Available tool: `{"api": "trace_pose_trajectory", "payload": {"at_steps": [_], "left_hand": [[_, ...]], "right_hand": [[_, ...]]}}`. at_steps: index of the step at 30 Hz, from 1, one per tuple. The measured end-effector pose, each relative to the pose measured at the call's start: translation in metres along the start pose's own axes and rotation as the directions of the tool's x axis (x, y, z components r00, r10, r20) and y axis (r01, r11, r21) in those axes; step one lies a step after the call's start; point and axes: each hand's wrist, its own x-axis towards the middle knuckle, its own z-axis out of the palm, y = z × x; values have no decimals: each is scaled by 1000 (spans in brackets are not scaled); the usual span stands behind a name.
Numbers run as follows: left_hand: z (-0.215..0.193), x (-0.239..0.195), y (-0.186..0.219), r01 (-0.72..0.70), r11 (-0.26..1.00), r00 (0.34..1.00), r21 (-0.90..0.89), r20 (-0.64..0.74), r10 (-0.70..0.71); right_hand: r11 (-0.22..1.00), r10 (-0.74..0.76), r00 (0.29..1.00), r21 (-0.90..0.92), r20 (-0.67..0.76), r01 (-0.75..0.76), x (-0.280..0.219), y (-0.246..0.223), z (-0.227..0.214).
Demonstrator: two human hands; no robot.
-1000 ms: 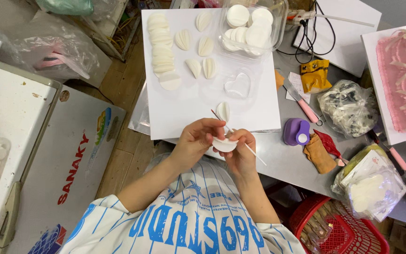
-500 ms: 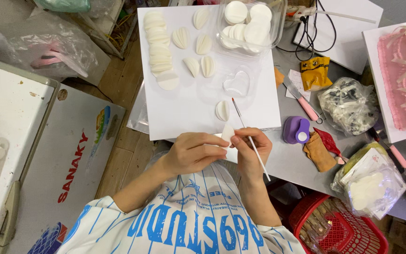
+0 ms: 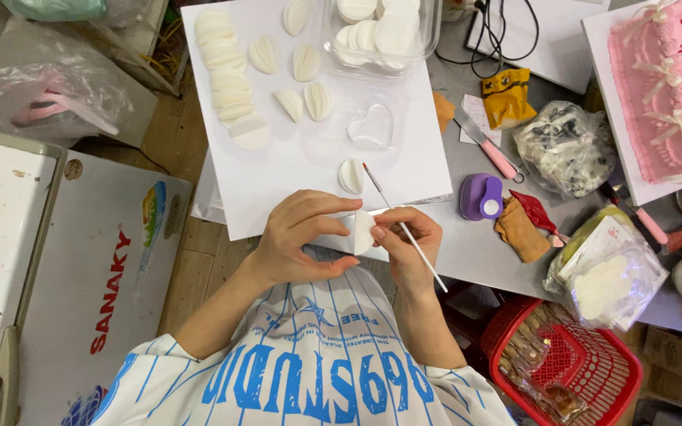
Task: The person assembles sugar petals by applying a liquid with a brush to petal-shaped pieces and pressing them together by hand.
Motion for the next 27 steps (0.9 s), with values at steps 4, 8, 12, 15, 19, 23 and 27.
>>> {"api": "trace_pose_trajectory", "payload": {"at_steps": [4, 8, 12, 15, 19, 23, 27], "left_hand": [[7, -2, -1, 74, 994, 997, -80, 6, -73], [19, -11, -4, 195, 954, 979, -229, -7, -202], [27, -18, -15, 339, 762, 927, -552, 55, -372], [34, -25, -20, 410, 598, 893, -688, 171, -416], [43, -32, -22, 435, 492, 879, -754, 238, -413], [44, -37, -23, 440, 440, 871, -783, 252, -422], [45, -38, -21, 439, 377, 854, -816, 249, -456]], "right_hand": [[999, 23, 999, -28, -30, -24, -1, -4, 2], [993, -37, 996, -114, -78, 27, -3, -14, 9], [684, -511, 840, -505, 184, 527, -1, -34, 16], [328, -623, 659, -624, 422, 709, 2, -39, 24], [284, -640, 611, -595, 467, 752, 4, -37, 29], [338, -645, 638, -591, 421, 732, 0, -36, 30], [313, -663, 614, -587, 428, 747, 3, -38, 35]]}}
